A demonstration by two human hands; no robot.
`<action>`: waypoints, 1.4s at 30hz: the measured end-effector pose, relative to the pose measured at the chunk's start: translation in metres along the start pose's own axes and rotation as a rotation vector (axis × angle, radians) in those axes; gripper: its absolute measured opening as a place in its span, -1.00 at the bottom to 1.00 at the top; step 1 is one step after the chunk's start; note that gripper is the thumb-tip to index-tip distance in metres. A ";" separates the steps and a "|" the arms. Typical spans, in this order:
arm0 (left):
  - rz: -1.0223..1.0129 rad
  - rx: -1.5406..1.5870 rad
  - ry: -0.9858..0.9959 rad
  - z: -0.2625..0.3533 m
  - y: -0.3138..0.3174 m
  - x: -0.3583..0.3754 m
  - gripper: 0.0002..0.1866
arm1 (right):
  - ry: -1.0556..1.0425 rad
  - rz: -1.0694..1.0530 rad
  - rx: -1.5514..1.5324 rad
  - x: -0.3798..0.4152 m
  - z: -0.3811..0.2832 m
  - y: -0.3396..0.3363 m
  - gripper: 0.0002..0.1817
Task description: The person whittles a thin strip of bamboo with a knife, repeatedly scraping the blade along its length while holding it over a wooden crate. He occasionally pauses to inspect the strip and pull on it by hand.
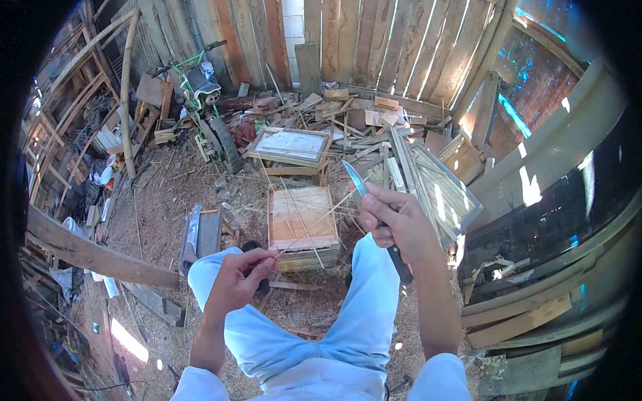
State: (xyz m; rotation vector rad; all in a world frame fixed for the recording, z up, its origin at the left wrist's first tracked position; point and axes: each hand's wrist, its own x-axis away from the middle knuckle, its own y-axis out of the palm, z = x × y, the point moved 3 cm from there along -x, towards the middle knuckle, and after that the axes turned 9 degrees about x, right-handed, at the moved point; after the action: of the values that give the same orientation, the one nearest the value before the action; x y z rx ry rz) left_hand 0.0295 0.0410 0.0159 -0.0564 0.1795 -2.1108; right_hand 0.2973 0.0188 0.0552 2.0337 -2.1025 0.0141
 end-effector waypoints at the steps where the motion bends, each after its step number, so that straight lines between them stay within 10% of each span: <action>1: 0.003 0.006 0.019 0.000 -0.001 0.000 -0.82 | 0.000 -0.003 0.000 -0.001 0.000 -0.002 -0.58; 9: 0.088 -0.093 0.016 -0.003 -0.015 0.006 -0.86 | -0.057 0.268 0.020 0.006 -0.008 -0.029 -0.63; 15: 0.133 -0.148 0.085 0.011 0.007 -0.007 -0.89 | -0.012 -0.117 0.042 0.013 0.024 0.039 -0.56; 35: 0.164 -0.247 0.160 0.001 -0.010 0.006 -0.91 | -0.081 0.214 -0.100 0.009 -0.013 -0.031 -0.59; 42: 0.236 -0.237 0.278 0.018 0.013 -0.008 -0.92 | 0.029 0.015 -0.009 0.017 0.016 0.032 -0.54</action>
State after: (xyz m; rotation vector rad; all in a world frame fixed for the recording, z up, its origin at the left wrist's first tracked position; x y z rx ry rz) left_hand 0.0464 0.0389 0.0322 0.1130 0.5747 -1.8459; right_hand 0.2629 0.0013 0.0472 2.0008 -2.0963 0.0357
